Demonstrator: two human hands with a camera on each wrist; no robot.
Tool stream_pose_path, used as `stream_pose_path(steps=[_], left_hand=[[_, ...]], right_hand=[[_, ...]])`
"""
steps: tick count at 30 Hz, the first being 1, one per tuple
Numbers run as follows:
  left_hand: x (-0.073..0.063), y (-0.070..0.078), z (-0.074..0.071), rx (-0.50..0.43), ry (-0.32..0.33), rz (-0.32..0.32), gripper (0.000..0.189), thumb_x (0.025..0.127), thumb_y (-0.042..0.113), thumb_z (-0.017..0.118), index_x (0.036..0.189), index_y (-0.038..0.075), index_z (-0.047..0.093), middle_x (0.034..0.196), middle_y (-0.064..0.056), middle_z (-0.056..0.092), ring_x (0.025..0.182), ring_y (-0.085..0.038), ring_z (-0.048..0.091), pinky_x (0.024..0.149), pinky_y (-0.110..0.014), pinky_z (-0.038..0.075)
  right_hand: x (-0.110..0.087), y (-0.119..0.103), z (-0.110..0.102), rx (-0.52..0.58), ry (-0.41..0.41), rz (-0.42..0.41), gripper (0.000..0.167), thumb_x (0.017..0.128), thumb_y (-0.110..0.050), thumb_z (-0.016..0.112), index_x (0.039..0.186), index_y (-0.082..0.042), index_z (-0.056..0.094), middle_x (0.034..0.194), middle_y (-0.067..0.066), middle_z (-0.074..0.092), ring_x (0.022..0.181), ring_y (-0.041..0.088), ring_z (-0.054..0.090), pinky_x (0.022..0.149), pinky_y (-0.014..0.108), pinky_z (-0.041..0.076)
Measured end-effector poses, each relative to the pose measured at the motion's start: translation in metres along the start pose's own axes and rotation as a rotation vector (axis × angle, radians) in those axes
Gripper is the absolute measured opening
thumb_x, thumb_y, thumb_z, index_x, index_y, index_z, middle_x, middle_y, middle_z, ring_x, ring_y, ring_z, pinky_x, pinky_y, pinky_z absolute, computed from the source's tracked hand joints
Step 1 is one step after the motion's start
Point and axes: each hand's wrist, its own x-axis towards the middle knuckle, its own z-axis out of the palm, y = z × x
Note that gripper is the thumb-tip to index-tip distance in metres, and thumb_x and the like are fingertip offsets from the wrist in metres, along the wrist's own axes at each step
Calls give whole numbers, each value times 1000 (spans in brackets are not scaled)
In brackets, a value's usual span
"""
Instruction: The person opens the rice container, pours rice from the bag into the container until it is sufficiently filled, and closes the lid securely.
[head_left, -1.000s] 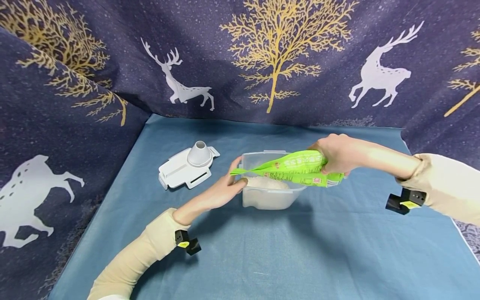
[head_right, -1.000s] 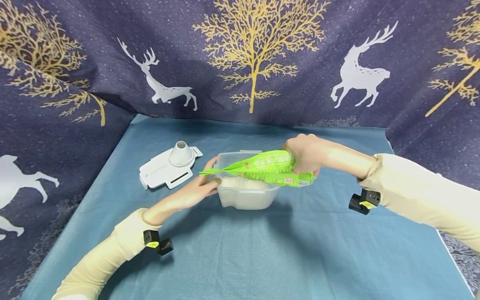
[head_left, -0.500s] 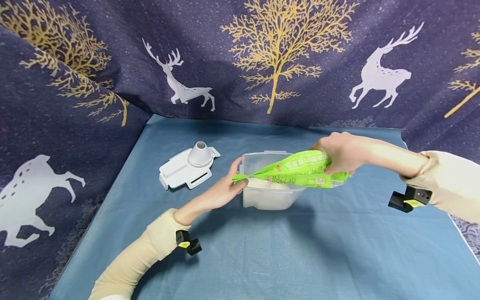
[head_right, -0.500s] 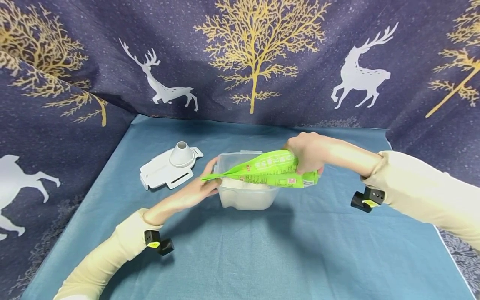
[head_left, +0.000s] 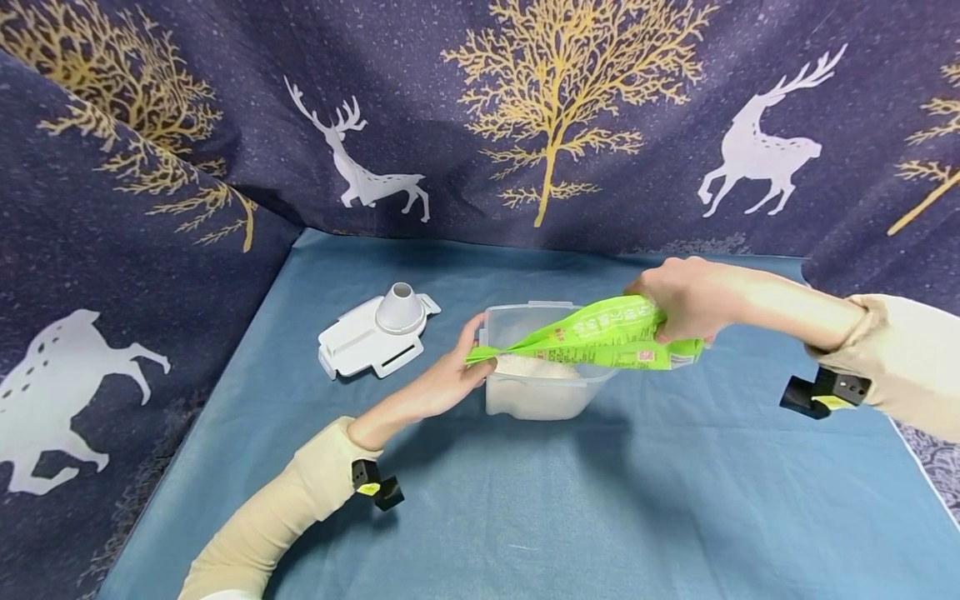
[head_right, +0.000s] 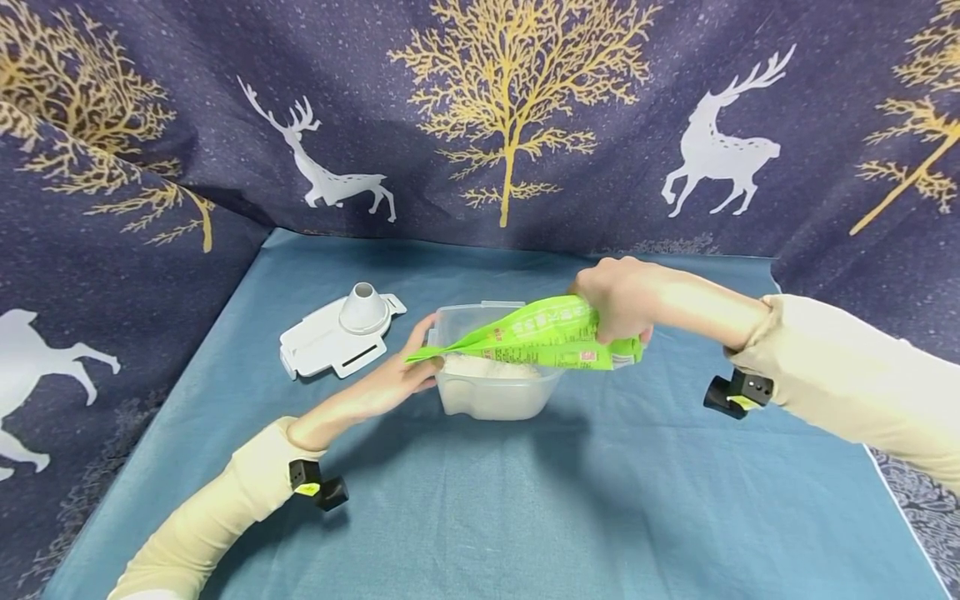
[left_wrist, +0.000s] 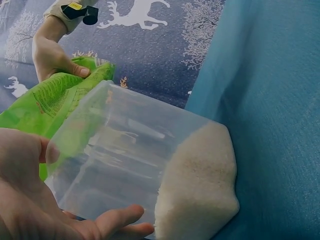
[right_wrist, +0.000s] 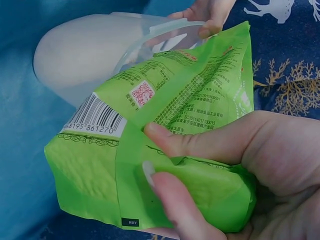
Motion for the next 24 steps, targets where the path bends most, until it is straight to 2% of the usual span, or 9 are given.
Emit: stream_pose_path(steps=[3,6,14,24], left_hand=[[0,0,0,-28,-3,2,71,102,27,41,154,26,-7,154,-19,30,118,-33,59,97,-43,47],[1,-1,0,-56,-10,8,71,102,27,41,154,26,-7,155,-20,27,122,-35,57,103,-46,44],[1,-3,0,-56,-9,19,71,102,27,42,154,26,-6,153,-21,30,121,-35,57,103,-47,44],[3,-2,0,-128,-34,6,73,101,27,43,154,26,-8,158,-24,13,131,-36,49,107,-46,41]], right_hand=[[0,-1,-2,-7,-6,1,58,78,1,72,133,-4,54,108,20,64,56,16,62,46,28,53],[-1,-2,-4,-22,-13,3,58,78,0,74,133,-4,54,106,20,64,56,17,62,46,27,53],[-2,-6,-10,-37,-37,6,57,77,0,74,131,-4,55,102,18,64,53,18,62,46,28,53],[-2,-7,-19,-43,-99,37,59,76,0,73,131,-3,53,103,19,60,56,20,64,47,30,54]])
